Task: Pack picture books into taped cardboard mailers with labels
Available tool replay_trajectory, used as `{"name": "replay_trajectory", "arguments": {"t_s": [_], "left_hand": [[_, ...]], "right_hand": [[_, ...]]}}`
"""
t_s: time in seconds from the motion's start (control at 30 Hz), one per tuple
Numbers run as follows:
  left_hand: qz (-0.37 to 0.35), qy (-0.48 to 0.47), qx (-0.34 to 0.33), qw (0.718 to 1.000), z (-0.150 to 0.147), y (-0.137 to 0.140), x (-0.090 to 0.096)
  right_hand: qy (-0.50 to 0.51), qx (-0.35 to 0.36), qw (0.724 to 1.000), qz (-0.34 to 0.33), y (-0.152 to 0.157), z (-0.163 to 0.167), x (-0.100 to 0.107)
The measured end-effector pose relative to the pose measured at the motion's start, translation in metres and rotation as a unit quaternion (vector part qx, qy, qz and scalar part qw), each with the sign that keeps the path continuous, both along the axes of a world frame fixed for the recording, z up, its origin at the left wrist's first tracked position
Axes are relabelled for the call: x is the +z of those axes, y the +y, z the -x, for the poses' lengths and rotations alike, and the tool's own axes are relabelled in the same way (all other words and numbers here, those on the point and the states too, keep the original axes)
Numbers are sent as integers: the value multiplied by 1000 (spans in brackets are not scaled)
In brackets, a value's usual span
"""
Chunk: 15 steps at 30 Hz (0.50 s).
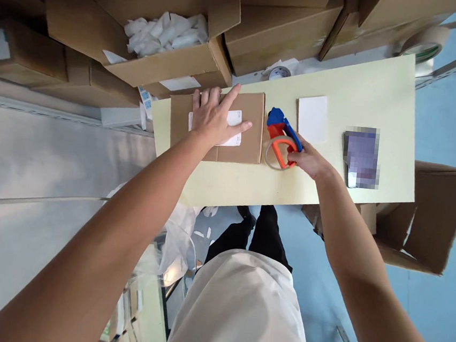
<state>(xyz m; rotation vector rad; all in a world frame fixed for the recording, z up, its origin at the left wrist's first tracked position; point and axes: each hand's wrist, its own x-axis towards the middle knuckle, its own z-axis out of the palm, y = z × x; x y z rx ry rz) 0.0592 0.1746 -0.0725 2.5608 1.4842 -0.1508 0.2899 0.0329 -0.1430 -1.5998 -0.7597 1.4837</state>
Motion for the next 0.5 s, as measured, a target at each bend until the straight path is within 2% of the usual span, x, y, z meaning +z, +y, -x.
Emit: {"name": "replay_trajectory", "arguments": {"t_s": [0.1,0.17,0.27,0.37,0.5], "left_hand": [[-6,4,0,1000,1,-1,-1],[-6,-2,3,1000,-1,-2,-1],[3,-7,15,1000,-4,0,-2],[12,2,59,998,2,2,-2],[5,-7,106,994,25,-6,3]], "right_hand": [[40,37,997,50,-54,15,4],[67,42,994,70,-90,36,7],[49,40,995,78,-121,72,11],[41,-5,997,63,-110,86,13],[49,-53,997,36,-40,56,12]]}}
